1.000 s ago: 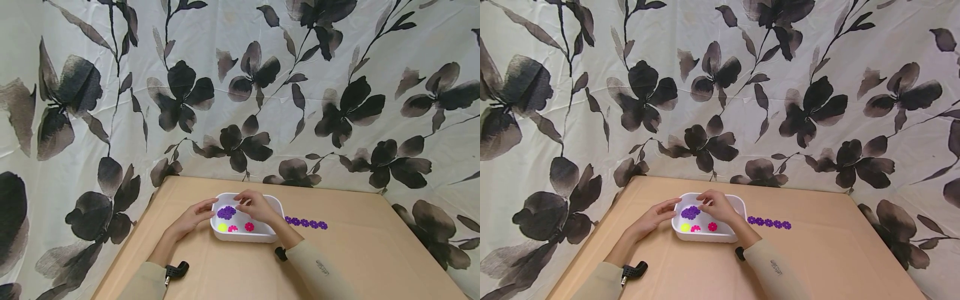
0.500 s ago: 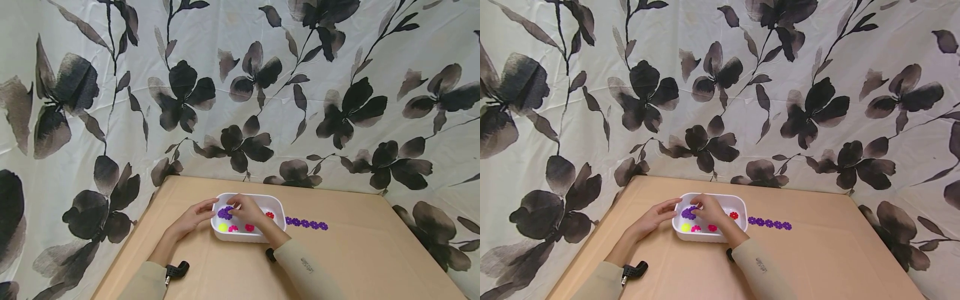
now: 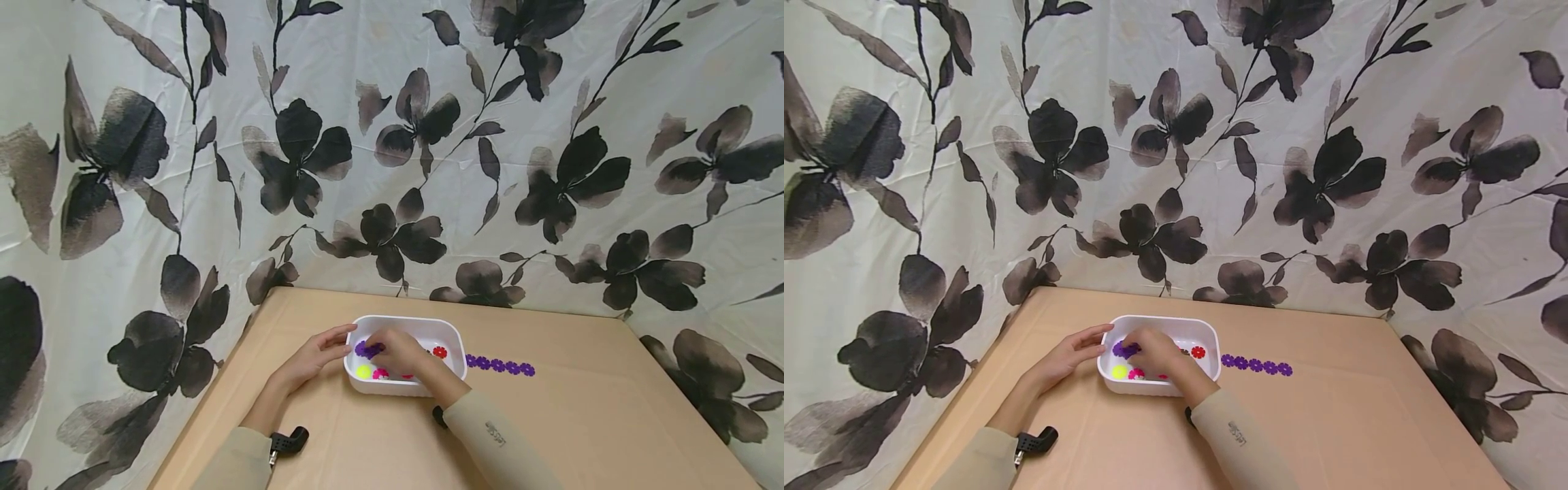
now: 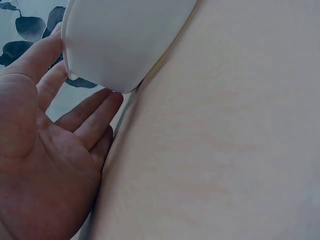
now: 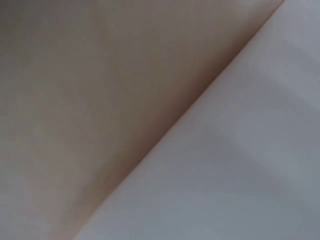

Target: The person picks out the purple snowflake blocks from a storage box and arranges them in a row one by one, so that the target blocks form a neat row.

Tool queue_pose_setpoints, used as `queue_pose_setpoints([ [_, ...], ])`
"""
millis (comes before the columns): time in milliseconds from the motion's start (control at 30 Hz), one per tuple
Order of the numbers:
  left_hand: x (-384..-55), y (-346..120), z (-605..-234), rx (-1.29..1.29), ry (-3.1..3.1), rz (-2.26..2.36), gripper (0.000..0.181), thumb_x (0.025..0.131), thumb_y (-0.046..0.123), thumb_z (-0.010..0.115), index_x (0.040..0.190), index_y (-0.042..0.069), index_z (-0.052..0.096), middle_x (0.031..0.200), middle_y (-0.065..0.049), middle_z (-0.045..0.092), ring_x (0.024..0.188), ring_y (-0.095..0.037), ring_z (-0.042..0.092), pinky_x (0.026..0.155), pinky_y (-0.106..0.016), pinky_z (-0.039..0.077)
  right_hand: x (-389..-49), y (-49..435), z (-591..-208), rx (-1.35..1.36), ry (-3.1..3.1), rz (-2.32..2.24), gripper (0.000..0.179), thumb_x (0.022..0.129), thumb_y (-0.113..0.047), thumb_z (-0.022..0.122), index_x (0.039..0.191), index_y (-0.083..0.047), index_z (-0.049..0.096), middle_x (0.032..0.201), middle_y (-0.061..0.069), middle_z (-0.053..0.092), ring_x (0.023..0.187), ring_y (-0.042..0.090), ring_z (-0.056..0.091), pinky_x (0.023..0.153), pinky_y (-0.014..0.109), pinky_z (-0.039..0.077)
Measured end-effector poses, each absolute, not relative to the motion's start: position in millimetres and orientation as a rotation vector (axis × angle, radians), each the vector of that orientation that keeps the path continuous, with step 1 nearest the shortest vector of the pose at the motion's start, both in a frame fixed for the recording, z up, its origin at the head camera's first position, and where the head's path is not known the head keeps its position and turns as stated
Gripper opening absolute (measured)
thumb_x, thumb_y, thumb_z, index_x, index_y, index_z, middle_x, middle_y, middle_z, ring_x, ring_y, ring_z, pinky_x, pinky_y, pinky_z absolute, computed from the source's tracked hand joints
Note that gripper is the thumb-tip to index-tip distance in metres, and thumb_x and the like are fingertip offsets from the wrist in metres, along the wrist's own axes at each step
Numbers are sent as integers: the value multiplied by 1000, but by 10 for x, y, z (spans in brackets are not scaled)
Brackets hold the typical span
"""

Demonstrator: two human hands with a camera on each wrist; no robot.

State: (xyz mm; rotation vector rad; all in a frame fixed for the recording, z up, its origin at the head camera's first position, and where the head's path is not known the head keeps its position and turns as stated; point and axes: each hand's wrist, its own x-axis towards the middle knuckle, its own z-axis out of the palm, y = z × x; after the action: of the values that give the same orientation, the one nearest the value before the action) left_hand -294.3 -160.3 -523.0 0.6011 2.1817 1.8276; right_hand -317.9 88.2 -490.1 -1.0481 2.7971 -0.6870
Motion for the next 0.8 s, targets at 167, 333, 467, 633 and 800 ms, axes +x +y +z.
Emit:
queue_pose_setpoints([
  [167, -2928, -1615, -5213, 593, 2181, 1822, 57, 103, 30, 67, 156, 21, 49, 158, -14, 51, 145, -34, 48, 122, -49, 38, -3157, 841, -4878, -1100, 2841, -612, 22, 91, -8, 80, 113, -9, 79, 113, 4, 77, 107, 17, 70, 99, 33, 56],
  [333, -2925, -1608, -5214, 589, 2181, 1816, 57, 103, 30, 67, 157, 22, 48, 158, -14, 50, 145, -34, 48, 121, -49, 39, -3171, 850, -4908, -1119, 2856, -596, 20, 89, -4, 80, 108, -10, 80, 106, 1, 75, 99, 13, 67, 94, 30, 56],
  [467, -2923, -1604, -5208, 586, 2185, 1809, 57, 104, 31, 66, 157, 22, 48, 156, -15, 51, 144, -34, 50, 117, -37, 44, -3184, 862, -4928, -1148, 2862, -614, 19, 86, -1, 81, 103, -10, 77, 100, 2, 72, 93, 12, 64, 91, 29, 56],
  [633, -2906, -1610, -5200, 578, 2194, 1806, 57, 103, 31, 67, 156, 22, 48, 157, -14, 52, 145, -33, 50, 118, -39, 43, -3170, 879, -4927, -1106, 2829, -678, 20, 87, -2, 81, 104, -9, 75, 100, 2, 69, 92, 11, 63, 89, 27, 57],
  [800, -2908, -1604, -5200, 591, 2192, 1809, 58, 104, 30, 66, 158, 19, 46, 157, -17, 50, 145, -35, 49, 121, -51, 38, -3166, 914, -4919, -1087, 2807, -745, 20, 87, -8, 84, 106, -8, 79, 99, 2, 70, 87, 9, 62, 84, 24, 57],
])
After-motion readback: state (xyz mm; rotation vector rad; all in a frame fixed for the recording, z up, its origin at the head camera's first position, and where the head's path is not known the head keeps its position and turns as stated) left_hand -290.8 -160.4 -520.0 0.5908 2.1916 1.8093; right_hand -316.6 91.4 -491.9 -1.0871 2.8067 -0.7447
